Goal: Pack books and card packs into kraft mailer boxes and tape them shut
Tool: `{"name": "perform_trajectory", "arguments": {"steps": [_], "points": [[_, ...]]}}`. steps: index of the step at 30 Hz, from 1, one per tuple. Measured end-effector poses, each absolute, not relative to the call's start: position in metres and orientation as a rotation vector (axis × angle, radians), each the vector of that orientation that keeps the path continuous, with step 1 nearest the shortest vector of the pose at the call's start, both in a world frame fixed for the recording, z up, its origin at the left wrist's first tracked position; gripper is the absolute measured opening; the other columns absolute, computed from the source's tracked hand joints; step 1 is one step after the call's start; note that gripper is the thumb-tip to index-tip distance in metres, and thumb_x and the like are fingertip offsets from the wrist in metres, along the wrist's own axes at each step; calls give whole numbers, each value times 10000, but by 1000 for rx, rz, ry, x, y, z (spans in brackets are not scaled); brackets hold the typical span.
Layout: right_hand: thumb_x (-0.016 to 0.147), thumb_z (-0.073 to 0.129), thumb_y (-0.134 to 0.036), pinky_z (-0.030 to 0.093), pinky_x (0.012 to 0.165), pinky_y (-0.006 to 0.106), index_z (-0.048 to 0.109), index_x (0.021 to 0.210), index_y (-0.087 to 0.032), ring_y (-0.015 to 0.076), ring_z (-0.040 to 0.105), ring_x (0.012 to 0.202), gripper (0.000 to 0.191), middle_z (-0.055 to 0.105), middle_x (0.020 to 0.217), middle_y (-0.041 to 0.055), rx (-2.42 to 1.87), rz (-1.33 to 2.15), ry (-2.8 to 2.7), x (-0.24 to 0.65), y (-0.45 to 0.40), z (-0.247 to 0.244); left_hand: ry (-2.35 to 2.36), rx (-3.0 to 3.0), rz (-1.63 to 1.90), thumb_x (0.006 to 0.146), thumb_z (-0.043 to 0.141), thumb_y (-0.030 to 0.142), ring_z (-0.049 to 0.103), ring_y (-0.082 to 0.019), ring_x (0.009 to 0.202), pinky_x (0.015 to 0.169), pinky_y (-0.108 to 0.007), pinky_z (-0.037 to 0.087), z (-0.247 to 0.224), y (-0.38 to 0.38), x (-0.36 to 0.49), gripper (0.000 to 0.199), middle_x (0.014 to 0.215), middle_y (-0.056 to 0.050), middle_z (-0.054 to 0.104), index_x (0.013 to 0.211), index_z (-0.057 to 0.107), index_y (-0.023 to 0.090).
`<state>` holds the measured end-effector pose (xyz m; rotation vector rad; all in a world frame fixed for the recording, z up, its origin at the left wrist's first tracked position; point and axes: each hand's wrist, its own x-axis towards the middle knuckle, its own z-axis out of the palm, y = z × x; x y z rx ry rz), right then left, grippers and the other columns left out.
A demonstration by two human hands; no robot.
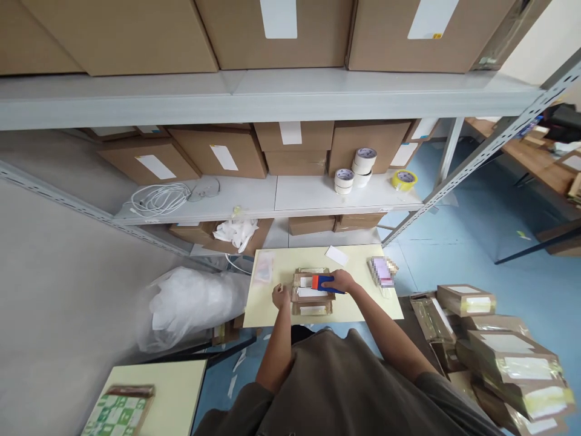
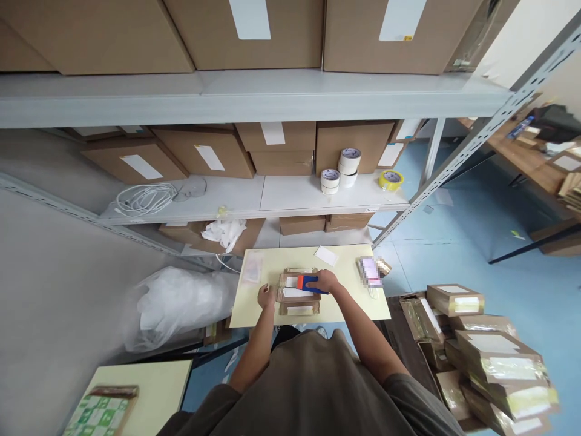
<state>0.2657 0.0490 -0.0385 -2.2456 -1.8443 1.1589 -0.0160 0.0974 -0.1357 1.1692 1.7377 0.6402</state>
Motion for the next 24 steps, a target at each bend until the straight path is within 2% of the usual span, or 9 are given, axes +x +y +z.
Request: {"name": "perform_trajectory", "arguments": {"steps": [2, 7, 10, 13, 19, 24], "points": [[834, 757, -670, 438, 656, 298, 826, 1013, -238, 282, 734, 874, 473, 800, 952, 112, -2246, 1151, -1847, 266, 51, -39, 1735, 1213, 621, 996, 545, 398, 703, -320, 1159, 970, -396, 514, -131, 103, -11, 279, 1047, -156, 790, 1043, 721, 186], [793, 787, -689, 485, 680, 322, 814, 1008, -186, 315, 747, 912, 548, 798, 1004, 165, -2314, 1143, -1857, 254, 57, -35, 1594, 1358, 376, 1013, 539, 504, 717, -336, 1151, 1008, -418, 511, -130, 102, 8, 387, 1124, -150, 795, 1154, 740, 205], [753, 810, -700, 521, 715, 347, 805, 1046, -166, 336, 752, 945, 609, 795, 1049, 193, -2356, 1125, -1884, 244, 60, -31, 1637, 1377, 394, 1020, 535, 521, 695, -331, 1217, 1053, -409, 491, -135, 98, 12, 430, 1193, -158, 783, 1245, 716, 203], [743, 817, -694, 536, 751, 355, 804, 1046, -188, 333, 753, 964, 590, 797, 1059, 184, -2353, 1118, -1892, 250, 55, -30, 1654, 1390, 404, 1007, 550, 563, 688, -336, 1237, 1067, -403, 484, -139, 97, 12, 477, 1225, -169, 773, 1284, 703, 206], [808, 773, -679, 523, 721, 361, 788, 935, -157, 337, 750, 911, 538, 775, 961, 210, -2550, 1074, -1788, 332, 14, -29, 1706, 1393, 394, 958, 605, 632, 689, -358, 1233, 1062, -409, 483, -143, 103, 15, 547, 1188, -187, 782, 1259, 720, 190], [779, 841, -634, 521, 720, 341, 757, 858, -156, 324, 749, 878, 492, 751, 853, 174, -2667, 1014, -1632, 396, -17, -22, 1716, 1485, 317, 1013, 521, 598, 694, -358, 1231, 1051, -402, 493, -147, 105, 17, 551, 1224, -195, 777, 1303, 713, 171]]}}
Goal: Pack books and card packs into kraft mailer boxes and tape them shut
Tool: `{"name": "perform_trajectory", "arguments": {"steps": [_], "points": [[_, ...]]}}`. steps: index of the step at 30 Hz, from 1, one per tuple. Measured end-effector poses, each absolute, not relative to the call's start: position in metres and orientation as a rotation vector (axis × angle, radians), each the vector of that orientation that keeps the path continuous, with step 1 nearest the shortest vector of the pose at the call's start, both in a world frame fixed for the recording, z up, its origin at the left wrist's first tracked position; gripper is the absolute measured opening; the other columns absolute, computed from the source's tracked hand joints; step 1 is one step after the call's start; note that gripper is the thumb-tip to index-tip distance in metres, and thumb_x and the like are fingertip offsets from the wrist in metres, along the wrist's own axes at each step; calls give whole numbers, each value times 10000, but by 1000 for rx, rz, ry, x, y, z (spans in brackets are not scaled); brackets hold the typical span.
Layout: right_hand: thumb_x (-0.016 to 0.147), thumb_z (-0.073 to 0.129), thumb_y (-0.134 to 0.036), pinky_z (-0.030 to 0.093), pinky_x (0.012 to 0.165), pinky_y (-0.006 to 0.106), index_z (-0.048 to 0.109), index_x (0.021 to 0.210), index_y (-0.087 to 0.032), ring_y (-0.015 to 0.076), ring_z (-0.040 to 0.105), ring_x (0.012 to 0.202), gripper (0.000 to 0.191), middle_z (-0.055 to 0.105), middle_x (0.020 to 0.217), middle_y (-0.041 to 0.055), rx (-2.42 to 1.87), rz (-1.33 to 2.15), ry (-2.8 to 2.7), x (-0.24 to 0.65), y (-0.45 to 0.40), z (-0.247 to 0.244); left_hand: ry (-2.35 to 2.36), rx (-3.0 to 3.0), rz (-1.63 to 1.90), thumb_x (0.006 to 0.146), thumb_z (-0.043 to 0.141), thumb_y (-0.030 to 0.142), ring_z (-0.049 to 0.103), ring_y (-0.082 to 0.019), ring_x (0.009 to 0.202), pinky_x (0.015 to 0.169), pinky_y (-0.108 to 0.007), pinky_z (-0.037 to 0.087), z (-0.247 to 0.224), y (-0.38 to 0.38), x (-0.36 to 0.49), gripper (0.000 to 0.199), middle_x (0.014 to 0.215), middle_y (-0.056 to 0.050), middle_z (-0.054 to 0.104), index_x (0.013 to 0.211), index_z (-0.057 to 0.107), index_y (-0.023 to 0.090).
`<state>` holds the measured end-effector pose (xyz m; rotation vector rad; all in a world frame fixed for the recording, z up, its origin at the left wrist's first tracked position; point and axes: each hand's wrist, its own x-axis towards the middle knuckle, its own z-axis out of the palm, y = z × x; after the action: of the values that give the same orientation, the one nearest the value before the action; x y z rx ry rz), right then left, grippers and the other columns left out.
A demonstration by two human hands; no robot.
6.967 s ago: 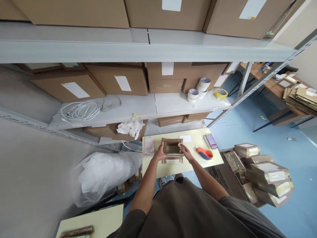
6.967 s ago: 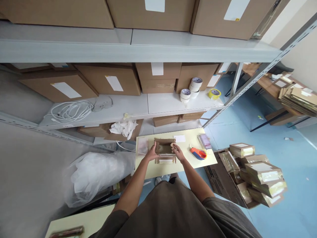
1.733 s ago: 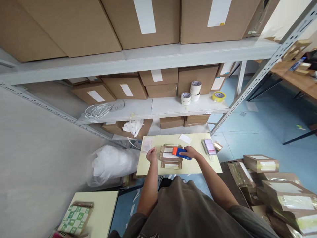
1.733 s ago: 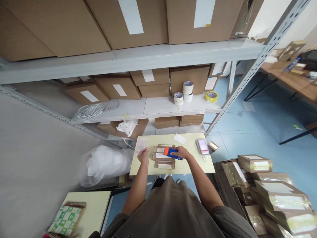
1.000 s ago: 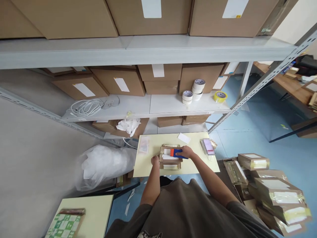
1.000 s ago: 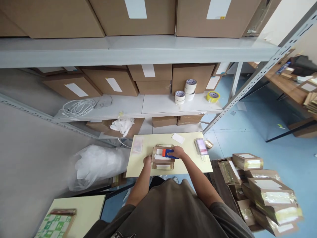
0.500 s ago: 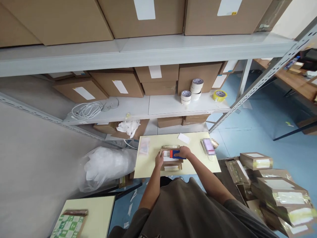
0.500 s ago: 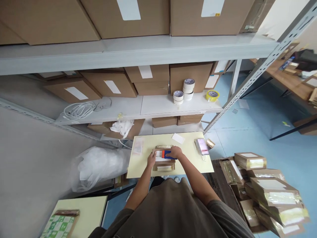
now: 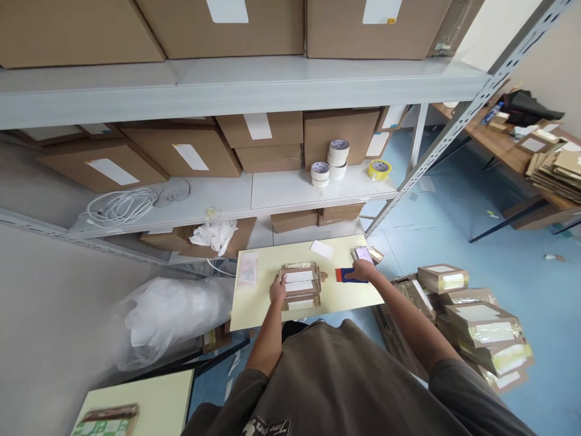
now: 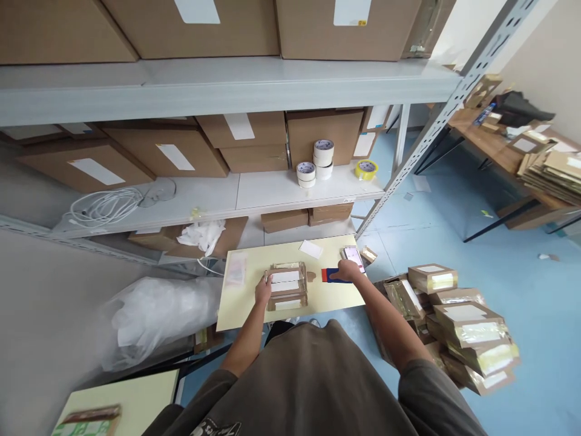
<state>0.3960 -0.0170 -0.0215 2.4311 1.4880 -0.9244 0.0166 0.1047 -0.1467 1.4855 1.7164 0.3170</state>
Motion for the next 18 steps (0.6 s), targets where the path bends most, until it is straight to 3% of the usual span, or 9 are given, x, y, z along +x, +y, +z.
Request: {"name": "perform_trajectory", "arguments": {"steps": [6, 12, 16, 18], "points": [[822, 827, -493, 554, 769, 335, 774, 1097, -111, 335, 757, 992, 473, 776, 1051, 207, 2422, -866, 1409, 353, -1, -43, 1723, 1633, 216, 1078, 416, 502, 661, -299, 1318, 1091, -361, 488, -149, 107, 18, 546, 1361, -157, 738, 1460, 623, 170], [936, 699, -291, 561, 887, 374, 791, 1126, -138, 335, 747, 1105, 261, 786, 1167, 217, 2560, -1016, 1311, 257, 20, -89, 1723, 1660, 222, 1086, 421, 507, 707, -325, 1224, 1035, -374, 517, -152, 106, 14, 514, 1272, -166, 772, 1322, 711, 155], [1014, 605, -440, 553, 894, 395, 757, 1205, -198, 324, 749, 1106, 344, 795, 1166, 183, 2739, -962, 1121, 266, -6, -109, 1750, 1659, 202, 1082, 426, 512, 713, -335, 1210, 1022, -385, 526, -152, 107, 13, 509, 1247, -180, 775, 1313, 705, 154], [1044, 543, -469, 540, 910, 391, 727, 1255, -166, 320, 744, 1121, 412, 785, 1185, 199, 2829, -907, 1015, 285, -27, -119, 1771, 1650, 197, 1077, 426, 525, 718, -338, 1201, 1015, -393, 532, -151, 107, 13, 512, 1232, -182, 778, 1316, 698, 163]]}}
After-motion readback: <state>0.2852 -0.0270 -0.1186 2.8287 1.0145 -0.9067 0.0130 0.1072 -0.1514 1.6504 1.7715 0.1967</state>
